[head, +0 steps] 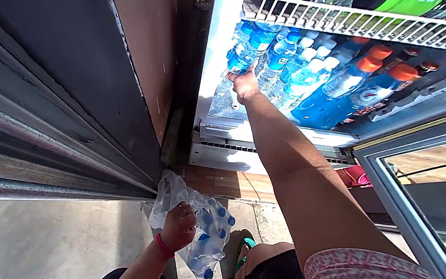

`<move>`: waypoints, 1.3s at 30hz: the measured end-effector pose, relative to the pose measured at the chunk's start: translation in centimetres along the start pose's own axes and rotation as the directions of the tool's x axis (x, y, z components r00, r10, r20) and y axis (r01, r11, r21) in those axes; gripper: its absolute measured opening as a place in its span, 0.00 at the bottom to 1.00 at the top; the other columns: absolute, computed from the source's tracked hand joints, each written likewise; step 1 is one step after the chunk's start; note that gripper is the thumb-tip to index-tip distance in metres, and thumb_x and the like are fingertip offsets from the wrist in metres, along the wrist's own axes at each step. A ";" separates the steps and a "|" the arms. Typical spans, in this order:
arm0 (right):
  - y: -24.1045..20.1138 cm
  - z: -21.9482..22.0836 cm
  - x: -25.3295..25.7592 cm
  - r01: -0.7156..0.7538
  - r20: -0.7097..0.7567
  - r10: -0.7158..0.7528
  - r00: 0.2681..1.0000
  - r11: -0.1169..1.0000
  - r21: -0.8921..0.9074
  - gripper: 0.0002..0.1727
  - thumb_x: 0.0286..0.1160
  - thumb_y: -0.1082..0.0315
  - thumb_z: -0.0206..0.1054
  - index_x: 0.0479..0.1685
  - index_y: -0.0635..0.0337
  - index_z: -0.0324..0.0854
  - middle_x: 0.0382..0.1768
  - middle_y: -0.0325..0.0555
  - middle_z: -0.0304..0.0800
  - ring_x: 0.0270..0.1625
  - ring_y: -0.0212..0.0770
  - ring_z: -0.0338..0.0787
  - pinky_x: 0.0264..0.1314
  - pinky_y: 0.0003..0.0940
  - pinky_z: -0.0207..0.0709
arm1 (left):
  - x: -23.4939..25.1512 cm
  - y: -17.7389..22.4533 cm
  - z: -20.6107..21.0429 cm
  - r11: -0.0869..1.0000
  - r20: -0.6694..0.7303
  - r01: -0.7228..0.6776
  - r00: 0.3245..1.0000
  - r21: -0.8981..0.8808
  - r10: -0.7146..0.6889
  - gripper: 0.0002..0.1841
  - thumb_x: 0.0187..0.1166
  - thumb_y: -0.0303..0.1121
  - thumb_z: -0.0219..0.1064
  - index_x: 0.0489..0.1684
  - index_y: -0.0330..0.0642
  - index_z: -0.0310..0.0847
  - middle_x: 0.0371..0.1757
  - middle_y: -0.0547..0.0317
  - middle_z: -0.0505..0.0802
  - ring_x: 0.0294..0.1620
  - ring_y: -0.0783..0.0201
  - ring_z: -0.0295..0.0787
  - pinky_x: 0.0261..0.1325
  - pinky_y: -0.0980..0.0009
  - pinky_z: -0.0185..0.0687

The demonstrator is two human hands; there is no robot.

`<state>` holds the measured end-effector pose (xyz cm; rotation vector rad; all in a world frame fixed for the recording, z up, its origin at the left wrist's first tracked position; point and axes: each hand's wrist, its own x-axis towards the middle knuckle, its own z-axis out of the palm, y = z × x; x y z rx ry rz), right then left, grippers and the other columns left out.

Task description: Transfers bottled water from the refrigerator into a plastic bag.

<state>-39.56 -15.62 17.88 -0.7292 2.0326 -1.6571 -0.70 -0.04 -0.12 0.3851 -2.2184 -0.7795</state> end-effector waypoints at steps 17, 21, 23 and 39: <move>-0.9 -0.9 0.2 -0.003 -0.110 -0.028 0.993 0.960 -0.279 0.40 0.77 0.58 0.76 0.85 0.58 0.60 0.68 0.57 0.83 0.64 0.51 0.88 0.58 0.51 0.84 | -1.7 -0.1 0.5 0.998 0.106 -0.053 0.993 -0.017 0.054 0.12 0.68 0.34 0.62 0.12 0.52 0.71 0.23 0.62 0.82 0.30 0.64 0.79 0.34 0.69 0.75; 0.3 -2.9 0.7 0.004 -0.171 -0.046 0.984 0.971 -0.240 0.42 0.76 0.57 0.77 0.86 0.58 0.58 0.72 0.56 0.80 0.69 0.51 0.85 0.61 0.55 0.84 | -2.1 -0.4 0.3 0.998 0.149 -0.029 0.988 -0.062 0.038 0.13 0.71 0.35 0.62 0.14 0.52 0.72 0.24 0.62 0.83 0.31 0.64 0.80 0.38 0.68 0.75; 0.9 -3.7 1.6 0.037 -0.187 -0.092 0.978 0.959 -0.281 0.44 0.75 0.58 0.77 0.88 0.60 0.57 0.72 0.57 0.81 0.68 0.50 0.86 0.60 0.51 0.84 | -2.1 -0.5 0.2 0.997 0.152 -0.022 0.988 -0.067 0.032 0.13 0.71 0.34 0.62 0.14 0.52 0.73 0.24 0.61 0.83 0.31 0.63 0.80 0.38 0.68 0.75; 2.9 -2.0 4.1 0.163 -0.084 -0.182 0.980 0.968 -0.190 0.52 0.70 0.64 0.80 0.93 0.60 0.50 0.76 0.56 0.80 0.69 0.45 0.86 0.66 0.40 0.83 | -1.9 -1.3 0.7 0.998 0.070 -0.064 0.995 -0.026 0.066 0.11 0.69 0.33 0.62 0.14 0.52 0.71 0.23 0.64 0.82 0.29 0.65 0.79 0.33 0.71 0.75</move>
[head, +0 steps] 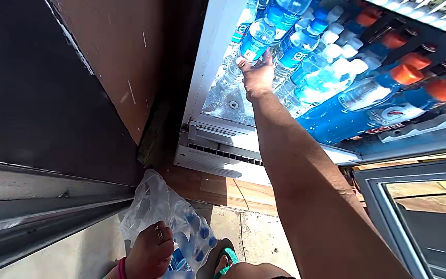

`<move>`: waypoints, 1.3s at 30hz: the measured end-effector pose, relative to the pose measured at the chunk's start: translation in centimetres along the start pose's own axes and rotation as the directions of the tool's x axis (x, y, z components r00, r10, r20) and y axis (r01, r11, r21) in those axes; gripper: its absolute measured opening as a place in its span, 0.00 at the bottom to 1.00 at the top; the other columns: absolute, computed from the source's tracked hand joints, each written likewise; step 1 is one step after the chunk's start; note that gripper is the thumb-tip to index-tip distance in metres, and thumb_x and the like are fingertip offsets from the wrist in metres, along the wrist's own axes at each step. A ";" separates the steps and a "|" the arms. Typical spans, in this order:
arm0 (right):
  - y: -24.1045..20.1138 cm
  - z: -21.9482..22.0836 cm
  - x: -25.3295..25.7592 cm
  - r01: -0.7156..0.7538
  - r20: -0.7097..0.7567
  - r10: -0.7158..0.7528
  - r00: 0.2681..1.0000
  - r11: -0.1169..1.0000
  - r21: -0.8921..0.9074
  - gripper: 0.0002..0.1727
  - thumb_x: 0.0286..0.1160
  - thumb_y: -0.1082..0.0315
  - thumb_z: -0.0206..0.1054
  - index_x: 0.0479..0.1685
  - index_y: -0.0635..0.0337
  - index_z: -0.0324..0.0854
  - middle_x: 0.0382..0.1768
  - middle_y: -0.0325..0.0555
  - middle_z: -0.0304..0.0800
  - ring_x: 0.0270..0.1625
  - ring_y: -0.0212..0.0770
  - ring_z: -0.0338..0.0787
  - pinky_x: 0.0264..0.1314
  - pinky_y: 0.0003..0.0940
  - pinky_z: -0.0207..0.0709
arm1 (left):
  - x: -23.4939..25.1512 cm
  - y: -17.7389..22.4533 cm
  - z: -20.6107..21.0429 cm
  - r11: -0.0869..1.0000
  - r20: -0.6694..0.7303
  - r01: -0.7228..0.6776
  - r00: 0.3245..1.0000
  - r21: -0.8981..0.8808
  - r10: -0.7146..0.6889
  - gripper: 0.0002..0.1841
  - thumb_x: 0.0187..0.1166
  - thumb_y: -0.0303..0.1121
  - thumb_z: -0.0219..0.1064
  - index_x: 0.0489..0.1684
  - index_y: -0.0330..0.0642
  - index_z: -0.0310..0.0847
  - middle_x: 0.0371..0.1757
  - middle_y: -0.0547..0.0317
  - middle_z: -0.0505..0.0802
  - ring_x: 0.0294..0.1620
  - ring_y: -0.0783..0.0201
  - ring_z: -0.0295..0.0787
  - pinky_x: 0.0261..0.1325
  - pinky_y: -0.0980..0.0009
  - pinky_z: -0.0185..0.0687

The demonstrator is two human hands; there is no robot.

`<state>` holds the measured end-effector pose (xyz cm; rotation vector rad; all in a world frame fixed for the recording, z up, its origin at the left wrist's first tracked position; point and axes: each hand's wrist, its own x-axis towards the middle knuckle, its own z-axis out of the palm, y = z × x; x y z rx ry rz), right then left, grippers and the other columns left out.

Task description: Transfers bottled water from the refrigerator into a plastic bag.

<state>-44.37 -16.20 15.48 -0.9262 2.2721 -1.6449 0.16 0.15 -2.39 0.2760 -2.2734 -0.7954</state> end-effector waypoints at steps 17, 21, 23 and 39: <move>0.7 -5.2 -27.1 -0.418 0.854 -0.067 0.515 0.851 0.319 0.13 0.80 0.62 0.54 0.34 0.45 0.84 0.34 0.29 0.94 0.36 0.29 0.93 0.44 0.31 0.89 | 1.0 0.5 -0.9 1.000 -0.009 -0.008 1.000 -0.005 0.008 0.10 0.63 0.30 0.64 0.12 0.49 0.73 0.24 0.61 0.84 0.31 0.63 0.82 0.34 0.70 0.77; 5.4 -2.2 -37.4 -0.400 0.959 0.275 0.073 0.889 -0.224 0.18 0.82 0.74 0.45 0.42 0.72 0.82 0.40 0.48 0.92 0.46 0.37 0.91 0.57 0.40 0.84 | 1.4 0.6 -0.6 0.999 -0.017 -0.005 1.000 -0.036 0.004 0.10 0.63 0.30 0.64 0.11 0.48 0.74 0.25 0.60 0.87 0.32 0.62 0.85 0.36 0.69 0.80; 6.7 0.1 -39.6 -0.046 0.961 0.256 0.104 0.967 -0.253 0.15 0.86 0.73 0.58 0.52 0.79 0.84 0.49 0.69 0.91 0.57 0.59 0.90 0.65 0.59 0.78 | 1.6 0.6 -0.3 0.999 -0.034 -0.014 0.999 -0.049 0.012 0.10 0.62 0.30 0.64 0.11 0.48 0.73 0.25 0.59 0.87 0.32 0.62 0.85 0.36 0.68 0.81; 8.5 2.9 -44.1 0.287 0.829 0.494 0.262 0.780 -0.555 0.25 0.92 0.69 0.50 0.81 0.73 0.69 0.81 0.69 0.73 0.86 0.62 0.71 0.88 0.59 0.62 | 1.0 0.7 -0.7 1.000 -0.040 -0.015 0.999 -0.021 0.014 0.10 0.62 0.31 0.64 0.12 0.49 0.71 0.24 0.60 0.86 0.32 0.62 0.85 0.32 0.68 0.81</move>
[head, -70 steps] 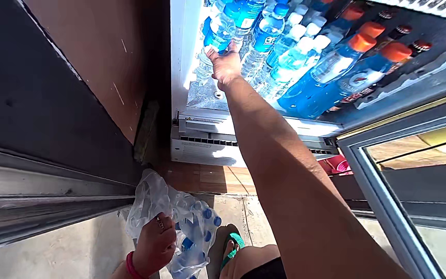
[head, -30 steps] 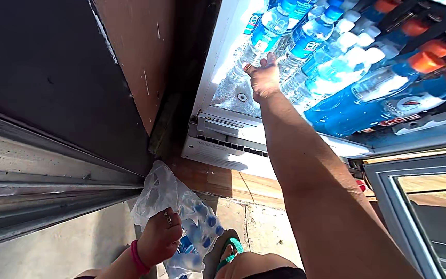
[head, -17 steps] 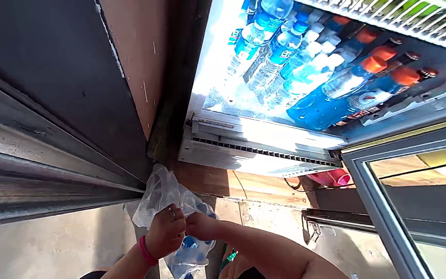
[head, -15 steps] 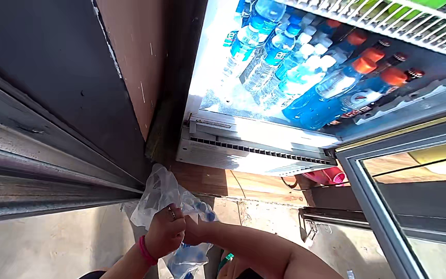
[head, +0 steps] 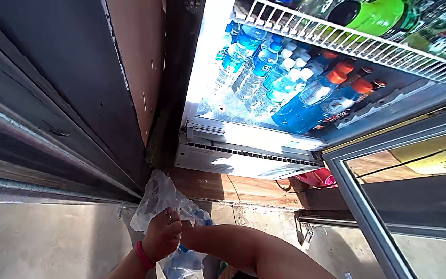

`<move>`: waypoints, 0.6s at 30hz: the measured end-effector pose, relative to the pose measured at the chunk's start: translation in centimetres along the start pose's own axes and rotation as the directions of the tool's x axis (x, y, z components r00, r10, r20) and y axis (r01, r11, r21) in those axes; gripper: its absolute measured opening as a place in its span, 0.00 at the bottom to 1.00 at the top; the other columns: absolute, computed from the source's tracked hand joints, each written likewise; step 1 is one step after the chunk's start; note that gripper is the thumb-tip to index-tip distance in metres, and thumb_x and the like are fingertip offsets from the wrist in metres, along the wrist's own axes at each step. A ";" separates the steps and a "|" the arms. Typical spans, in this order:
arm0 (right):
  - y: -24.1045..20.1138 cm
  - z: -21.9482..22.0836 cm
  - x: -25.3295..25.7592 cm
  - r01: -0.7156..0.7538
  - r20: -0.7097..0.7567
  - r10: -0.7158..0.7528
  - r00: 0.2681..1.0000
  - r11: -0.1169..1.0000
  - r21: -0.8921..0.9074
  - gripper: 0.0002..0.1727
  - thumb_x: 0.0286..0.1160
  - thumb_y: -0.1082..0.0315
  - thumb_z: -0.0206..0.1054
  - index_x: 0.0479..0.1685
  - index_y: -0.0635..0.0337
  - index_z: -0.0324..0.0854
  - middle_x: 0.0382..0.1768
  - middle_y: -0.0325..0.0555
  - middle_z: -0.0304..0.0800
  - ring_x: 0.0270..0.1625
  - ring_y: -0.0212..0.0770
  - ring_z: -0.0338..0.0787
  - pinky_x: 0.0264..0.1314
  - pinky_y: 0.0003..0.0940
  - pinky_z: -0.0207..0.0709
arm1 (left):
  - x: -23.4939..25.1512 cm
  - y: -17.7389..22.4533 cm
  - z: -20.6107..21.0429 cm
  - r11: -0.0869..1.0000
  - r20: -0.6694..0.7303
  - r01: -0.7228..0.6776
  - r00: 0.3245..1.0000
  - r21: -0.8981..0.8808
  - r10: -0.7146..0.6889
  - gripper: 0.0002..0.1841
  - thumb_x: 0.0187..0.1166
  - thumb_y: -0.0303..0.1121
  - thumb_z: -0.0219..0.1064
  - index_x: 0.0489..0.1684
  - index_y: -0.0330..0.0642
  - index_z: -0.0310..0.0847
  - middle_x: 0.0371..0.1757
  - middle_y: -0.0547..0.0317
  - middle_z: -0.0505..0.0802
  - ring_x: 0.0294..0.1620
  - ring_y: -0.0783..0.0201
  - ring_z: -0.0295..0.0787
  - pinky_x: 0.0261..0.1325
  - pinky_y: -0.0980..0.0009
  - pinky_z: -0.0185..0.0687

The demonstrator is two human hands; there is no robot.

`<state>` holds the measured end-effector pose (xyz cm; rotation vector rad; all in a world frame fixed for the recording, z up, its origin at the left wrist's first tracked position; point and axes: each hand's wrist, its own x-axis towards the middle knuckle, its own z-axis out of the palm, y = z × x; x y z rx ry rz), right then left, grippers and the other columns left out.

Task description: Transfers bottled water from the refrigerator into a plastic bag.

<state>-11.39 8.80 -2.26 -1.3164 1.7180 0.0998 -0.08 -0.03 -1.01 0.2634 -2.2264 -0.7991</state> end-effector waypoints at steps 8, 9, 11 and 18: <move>-0.5 -6.2 -4.5 0.195 0.157 -0.171 0.973 0.968 -0.157 0.21 0.74 0.76 0.68 0.67 0.72 0.81 0.69 0.72 0.81 0.75 0.70 0.80 0.74 0.69 0.73 | 0.6 0.1 0.8 1.000 -0.025 0.007 1.000 -0.009 -0.008 0.10 0.58 0.30 0.65 0.09 0.47 0.73 0.24 0.59 0.88 0.32 0.61 0.87 0.36 0.68 0.83; -0.3 -7.4 -5.8 0.217 0.134 -0.203 0.970 0.971 -0.100 0.22 0.70 0.75 0.71 0.66 0.67 0.84 0.71 0.71 0.80 0.75 0.70 0.79 0.75 0.68 0.73 | 0.6 0.1 0.9 1.000 -0.027 0.004 1.000 -0.010 -0.004 0.10 0.58 0.30 0.65 0.09 0.47 0.72 0.25 0.59 0.88 0.32 0.61 0.87 0.36 0.68 0.83; 0.4 -9.5 -8.6 0.216 -0.005 -0.216 0.976 0.975 0.051 0.19 0.68 0.75 0.74 0.61 0.60 0.90 0.68 0.65 0.82 0.72 0.64 0.81 0.73 0.62 0.76 | 0.7 -0.1 0.9 1.000 -0.034 0.013 0.999 -0.011 -0.014 0.09 0.59 0.29 0.66 0.10 0.47 0.73 0.25 0.59 0.88 0.33 0.61 0.87 0.37 0.67 0.83; 0.4 -21.5 -19.5 0.251 -0.560 -0.068 0.826 0.933 0.256 0.06 0.65 0.69 0.75 0.38 0.59 0.92 0.49 0.44 0.89 0.47 0.29 0.89 0.42 0.21 0.84 | 0.8 -0.1 0.5 0.998 -0.065 0.054 0.996 -0.007 -0.055 0.08 0.57 0.28 0.64 0.09 0.46 0.74 0.23 0.58 0.86 0.31 0.59 0.86 0.33 0.65 0.81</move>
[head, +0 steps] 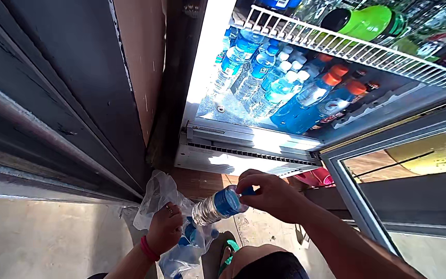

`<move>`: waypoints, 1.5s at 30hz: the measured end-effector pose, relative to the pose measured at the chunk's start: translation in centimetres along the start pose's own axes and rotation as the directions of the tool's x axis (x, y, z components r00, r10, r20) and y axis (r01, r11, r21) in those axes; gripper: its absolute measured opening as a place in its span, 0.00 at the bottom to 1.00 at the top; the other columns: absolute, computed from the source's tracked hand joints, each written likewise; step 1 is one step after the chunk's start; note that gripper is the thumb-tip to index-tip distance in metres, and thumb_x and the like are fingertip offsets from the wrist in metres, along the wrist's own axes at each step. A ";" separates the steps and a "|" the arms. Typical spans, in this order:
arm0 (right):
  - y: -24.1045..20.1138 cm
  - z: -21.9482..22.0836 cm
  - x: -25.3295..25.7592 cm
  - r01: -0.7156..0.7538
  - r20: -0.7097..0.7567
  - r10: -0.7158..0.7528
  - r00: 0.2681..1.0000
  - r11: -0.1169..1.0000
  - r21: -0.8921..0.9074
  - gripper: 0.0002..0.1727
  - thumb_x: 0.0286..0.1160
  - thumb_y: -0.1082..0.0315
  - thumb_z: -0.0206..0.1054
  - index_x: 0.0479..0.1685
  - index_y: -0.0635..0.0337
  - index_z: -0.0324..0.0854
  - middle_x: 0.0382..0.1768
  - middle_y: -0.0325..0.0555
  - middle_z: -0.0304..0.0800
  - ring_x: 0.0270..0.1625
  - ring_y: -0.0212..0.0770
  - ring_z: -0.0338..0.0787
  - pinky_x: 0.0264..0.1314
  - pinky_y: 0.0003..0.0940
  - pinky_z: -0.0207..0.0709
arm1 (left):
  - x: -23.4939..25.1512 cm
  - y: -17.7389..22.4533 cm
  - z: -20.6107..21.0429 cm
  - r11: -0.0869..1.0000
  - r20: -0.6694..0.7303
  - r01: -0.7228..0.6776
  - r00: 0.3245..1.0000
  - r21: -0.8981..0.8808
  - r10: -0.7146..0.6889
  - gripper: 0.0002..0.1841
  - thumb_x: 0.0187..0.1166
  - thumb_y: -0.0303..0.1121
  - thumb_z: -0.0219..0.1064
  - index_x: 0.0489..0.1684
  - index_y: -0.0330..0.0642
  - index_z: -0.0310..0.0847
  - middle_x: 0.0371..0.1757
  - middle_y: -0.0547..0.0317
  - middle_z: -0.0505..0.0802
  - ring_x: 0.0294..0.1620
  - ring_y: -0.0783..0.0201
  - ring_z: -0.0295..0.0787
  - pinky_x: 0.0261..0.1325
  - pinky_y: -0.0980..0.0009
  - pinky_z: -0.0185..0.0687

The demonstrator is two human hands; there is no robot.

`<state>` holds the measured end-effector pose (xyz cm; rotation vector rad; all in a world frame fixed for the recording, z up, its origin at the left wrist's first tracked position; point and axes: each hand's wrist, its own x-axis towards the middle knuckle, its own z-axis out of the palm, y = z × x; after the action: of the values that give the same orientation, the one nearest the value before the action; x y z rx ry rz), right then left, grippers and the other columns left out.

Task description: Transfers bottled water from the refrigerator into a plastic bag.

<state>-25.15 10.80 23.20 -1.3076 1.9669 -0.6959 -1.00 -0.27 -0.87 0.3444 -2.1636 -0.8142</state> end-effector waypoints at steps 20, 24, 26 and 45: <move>-1.2 -13.4 22.2 -0.273 -0.635 -0.085 0.768 0.853 -0.445 0.18 0.78 0.71 0.65 0.65 0.63 0.86 0.73 0.72 0.78 0.79 0.68 0.75 0.80 0.64 0.66 | -0.4 0.7 -0.7 0.999 0.051 -0.014 0.999 0.053 0.011 0.09 0.57 0.28 0.64 0.09 0.46 0.73 0.21 0.58 0.85 0.28 0.60 0.84 0.31 0.66 0.79; -0.8 -14.3 23.6 -0.248 -0.702 -0.080 0.708 0.902 -0.354 0.23 0.77 0.72 0.64 0.73 0.59 0.83 0.80 0.69 0.73 0.85 0.61 0.71 0.85 0.53 0.64 | -0.3 0.7 -0.7 0.999 0.050 -0.010 0.999 0.042 0.008 0.09 0.57 0.28 0.64 0.09 0.46 0.72 0.21 0.58 0.85 0.28 0.60 0.84 0.32 0.67 0.80; 0.1 -13.6 22.7 -0.151 -0.740 -0.110 0.664 0.949 -0.277 0.25 0.75 0.72 0.65 0.74 0.59 0.82 0.84 0.69 0.66 0.88 0.57 0.67 0.87 0.45 0.63 | -0.2 0.8 -0.6 0.999 0.041 -0.009 0.999 0.042 0.007 0.09 0.57 0.27 0.64 0.09 0.46 0.72 0.22 0.58 0.85 0.29 0.60 0.84 0.31 0.67 0.79; 11.6 26.5 4.8 0.025 0.659 0.190 0.728 0.953 -0.302 0.25 0.88 0.67 0.58 0.77 0.75 0.73 0.77 0.73 0.75 0.82 0.71 0.72 0.82 0.68 0.65 | 0.6 0.8 1.0 0.999 0.023 -0.017 1.000 -0.033 0.018 0.10 0.56 0.29 0.65 0.08 0.46 0.70 0.22 0.58 0.86 0.31 0.61 0.85 0.33 0.69 0.80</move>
<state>-12.79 8.63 -3.27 -1.3718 1.5127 0.1531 -2.14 0.54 -0.51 0.3002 -2.1693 -0.8469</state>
